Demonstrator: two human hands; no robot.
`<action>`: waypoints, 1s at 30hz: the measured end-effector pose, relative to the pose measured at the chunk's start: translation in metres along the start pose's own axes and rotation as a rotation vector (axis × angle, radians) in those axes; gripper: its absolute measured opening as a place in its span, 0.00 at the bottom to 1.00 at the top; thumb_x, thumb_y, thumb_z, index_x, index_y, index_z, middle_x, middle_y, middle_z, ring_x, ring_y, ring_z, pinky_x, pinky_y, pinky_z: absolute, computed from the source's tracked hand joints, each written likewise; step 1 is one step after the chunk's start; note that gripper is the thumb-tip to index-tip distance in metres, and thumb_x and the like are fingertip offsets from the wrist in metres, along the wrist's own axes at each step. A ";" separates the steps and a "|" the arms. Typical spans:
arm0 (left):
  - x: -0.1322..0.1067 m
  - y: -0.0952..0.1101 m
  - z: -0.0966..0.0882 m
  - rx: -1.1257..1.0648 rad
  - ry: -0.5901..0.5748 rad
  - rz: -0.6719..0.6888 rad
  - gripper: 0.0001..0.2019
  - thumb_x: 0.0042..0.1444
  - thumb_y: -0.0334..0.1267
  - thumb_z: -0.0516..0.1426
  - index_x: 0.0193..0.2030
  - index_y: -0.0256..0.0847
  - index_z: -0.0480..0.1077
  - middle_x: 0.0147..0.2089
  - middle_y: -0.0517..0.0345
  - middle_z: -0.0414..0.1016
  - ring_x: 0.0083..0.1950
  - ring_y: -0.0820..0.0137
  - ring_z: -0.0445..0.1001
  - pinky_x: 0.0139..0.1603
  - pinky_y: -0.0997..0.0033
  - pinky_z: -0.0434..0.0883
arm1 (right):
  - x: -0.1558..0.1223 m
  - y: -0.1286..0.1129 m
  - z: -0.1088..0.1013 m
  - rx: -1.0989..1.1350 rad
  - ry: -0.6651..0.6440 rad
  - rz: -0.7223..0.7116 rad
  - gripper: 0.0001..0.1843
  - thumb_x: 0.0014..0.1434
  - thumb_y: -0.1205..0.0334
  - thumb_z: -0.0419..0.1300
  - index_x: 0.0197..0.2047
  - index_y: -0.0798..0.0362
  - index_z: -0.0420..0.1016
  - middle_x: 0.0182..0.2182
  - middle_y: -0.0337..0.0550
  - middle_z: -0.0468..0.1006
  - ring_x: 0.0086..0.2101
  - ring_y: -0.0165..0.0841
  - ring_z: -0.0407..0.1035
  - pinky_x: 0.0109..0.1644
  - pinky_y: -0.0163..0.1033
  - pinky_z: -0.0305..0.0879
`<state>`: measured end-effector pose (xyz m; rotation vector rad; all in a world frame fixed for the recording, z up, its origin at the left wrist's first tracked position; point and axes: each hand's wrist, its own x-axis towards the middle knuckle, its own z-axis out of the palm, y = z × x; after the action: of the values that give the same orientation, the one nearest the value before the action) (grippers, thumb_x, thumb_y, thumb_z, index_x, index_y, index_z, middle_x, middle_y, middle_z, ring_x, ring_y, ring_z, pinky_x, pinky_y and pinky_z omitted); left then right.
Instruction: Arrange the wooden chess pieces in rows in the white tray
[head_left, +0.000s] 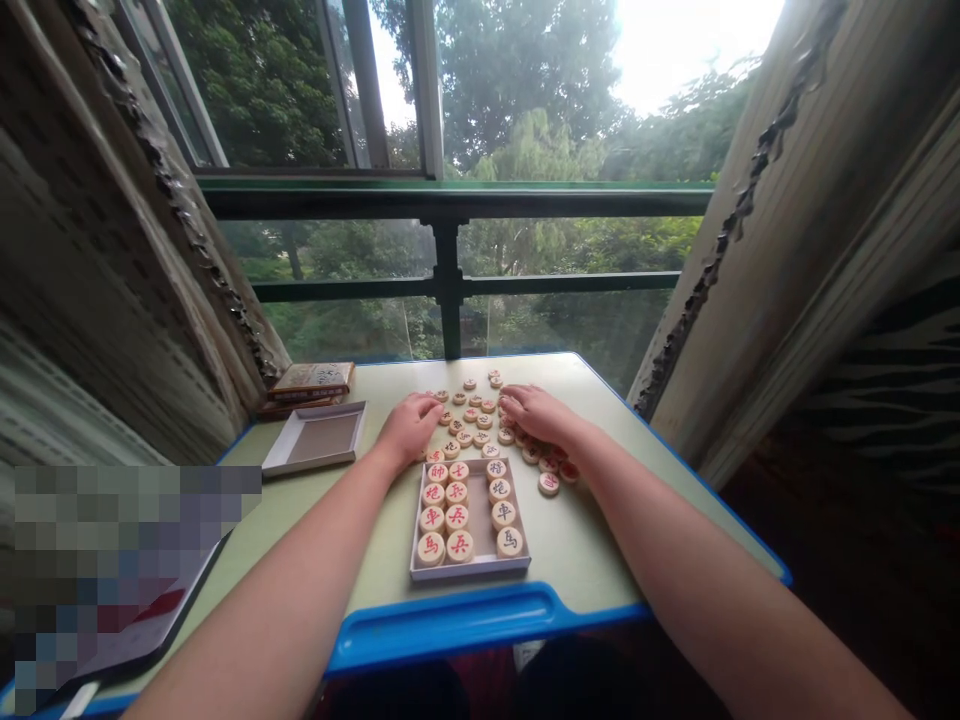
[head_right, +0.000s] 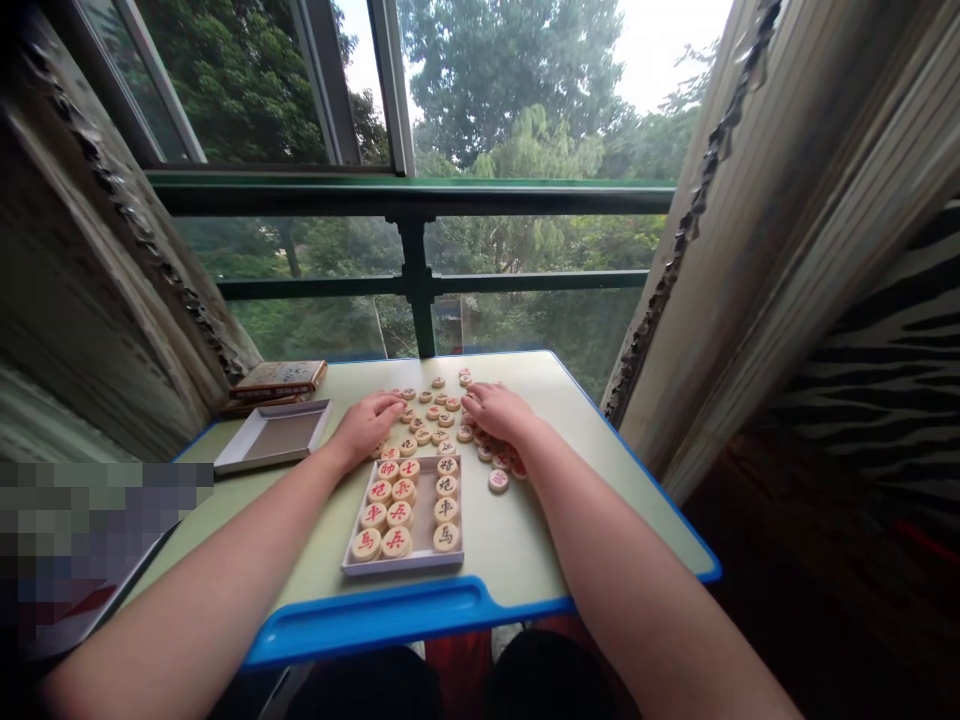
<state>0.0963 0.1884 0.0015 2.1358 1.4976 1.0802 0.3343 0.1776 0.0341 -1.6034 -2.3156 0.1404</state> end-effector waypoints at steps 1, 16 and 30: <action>0.000 0.000 0.000 0.006 -0.002 0.003 0.15 0.54 0.42 0.50 0.35 0.38 0.76 0.46 0.49 0.76 0.54 0.63 0.69 0.58 0.67 0.62 | 0.001 0.001 0.000 -0.008 -0.016 0.007 0.23 0.64 0.53 0.44 0.54 0.53 0.69 0.55 0.49 0.68 0.54 0.40 0.60 0.58 0.45 0.55; -0.003 0.006 -0.003 0.123 0.003 0.090 0.15 0.53 0.40 0.49 0.34 0.37 0.76 0.44 0.47 0.76 0.52 0.61 0.70 0.57 0.64 0.64 | -0.006 0.018 -0.005 -0.091 0.051 0.195 0.15 0.57 0.62 0.55 0.46 0.53 0.76 0.44 0.47 0.77 0.45 0.38 0.68 0.48 0.37 0.62; -0.024 0.055 -0.028 -0.423 -0.134 -0.013 0.21 0.48 0.53 0.57 0.36 0.35 0.77 0.35 0.49 0.79 0.37 0.64 0.74 0.38 0.68 0.69 | -0.033 -0.047 -0.003 0.566 0.315 -0.350 0.14 0.56 0.64 0.58 0.46 0.53 0.72 0.39 0.44 0.78 0.35 0.30 0.73 0.39 0.35 0.72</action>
<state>0.1086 0.1401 0.0455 1.8585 1.1040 1.1081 0.3032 0.1296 0.0423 -0.8656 -2.0238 0.3880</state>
